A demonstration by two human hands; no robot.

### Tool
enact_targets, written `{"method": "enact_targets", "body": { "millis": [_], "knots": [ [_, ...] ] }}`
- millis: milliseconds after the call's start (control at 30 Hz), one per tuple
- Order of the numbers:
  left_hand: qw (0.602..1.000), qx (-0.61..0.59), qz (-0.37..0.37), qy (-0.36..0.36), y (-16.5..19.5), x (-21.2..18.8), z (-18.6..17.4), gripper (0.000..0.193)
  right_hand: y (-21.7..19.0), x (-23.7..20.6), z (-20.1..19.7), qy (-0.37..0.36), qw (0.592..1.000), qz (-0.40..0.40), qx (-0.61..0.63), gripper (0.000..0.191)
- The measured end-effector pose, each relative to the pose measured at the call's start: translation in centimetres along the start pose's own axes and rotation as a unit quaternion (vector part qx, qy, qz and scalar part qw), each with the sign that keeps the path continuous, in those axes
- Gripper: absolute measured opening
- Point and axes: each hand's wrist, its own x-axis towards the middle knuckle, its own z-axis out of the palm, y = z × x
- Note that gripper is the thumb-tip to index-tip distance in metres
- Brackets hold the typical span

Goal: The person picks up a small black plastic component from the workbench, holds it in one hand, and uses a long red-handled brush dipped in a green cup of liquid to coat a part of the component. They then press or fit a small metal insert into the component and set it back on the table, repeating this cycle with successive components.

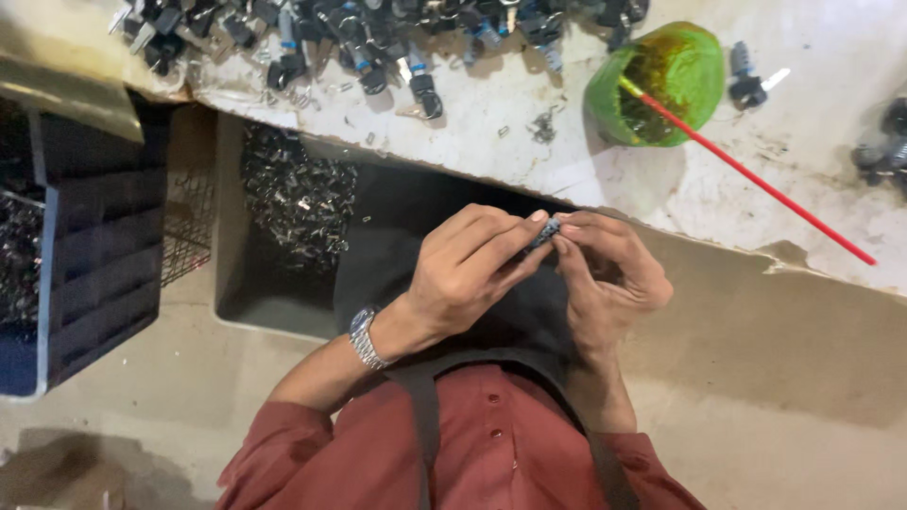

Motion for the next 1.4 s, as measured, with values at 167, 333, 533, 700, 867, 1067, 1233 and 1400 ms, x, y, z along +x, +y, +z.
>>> {"method": "enact_targets", "body": {
  "millis": [167,333,533,700,867,1067,1233,1400],
  "knots": [
    [1.000,0.025,0.012,-0.012,-0.5,-0.3,-0.4,0.038,0.0,0.1,-0.1,-0.027,0.989,-0.088,-0.113,0.020],
    [0.996,0.065,0.066,-0.016,-1.0,-0.3,-0.6,0.034,0.3,0.2,-0.3,-0.014,0.998,0.063,-0.023,0.020],
    [0.997,-0.043,-0.061,-0.020,-0.9,-0.1,-0.5,0.032,0.5,2.6,-1.5,0.091,0.971,0.087,0.202,0.019],
    [0.983,-0.071,-0.170,0.008,-0.8,0.6,0.1,0.032,0.0,5.3,-4.6,0.192,0.978,-0.012,0.086,0.020],
    [0.993,-0.018,-0.113,0.035,-0.7,1.7,0.0,0.031,-0.1,5.1,-6.3,0.252,0.960,-0.077,0.097,0.024],
    [0.985,-0.052,-0.160,0.044,-1.6,2.0,-0.8,0.030,1.0,2.9,-5.8,0.226,0.952,0.024,0.206,0.023],
    [0.987,-0.048,-0.145,0.039,-1.8,1.5,-0.9,0.031,1.4,1.8,-4.7,0.215,0.958,-0.003,0.188,0.025],
    [0.988,-0.060,-0.133,0.048,-2.1,1.0,-1.2,0.034,1.2,2.3,-4.9,0.240,0.962,-0.008,0.129,0.026]
  ]
}}
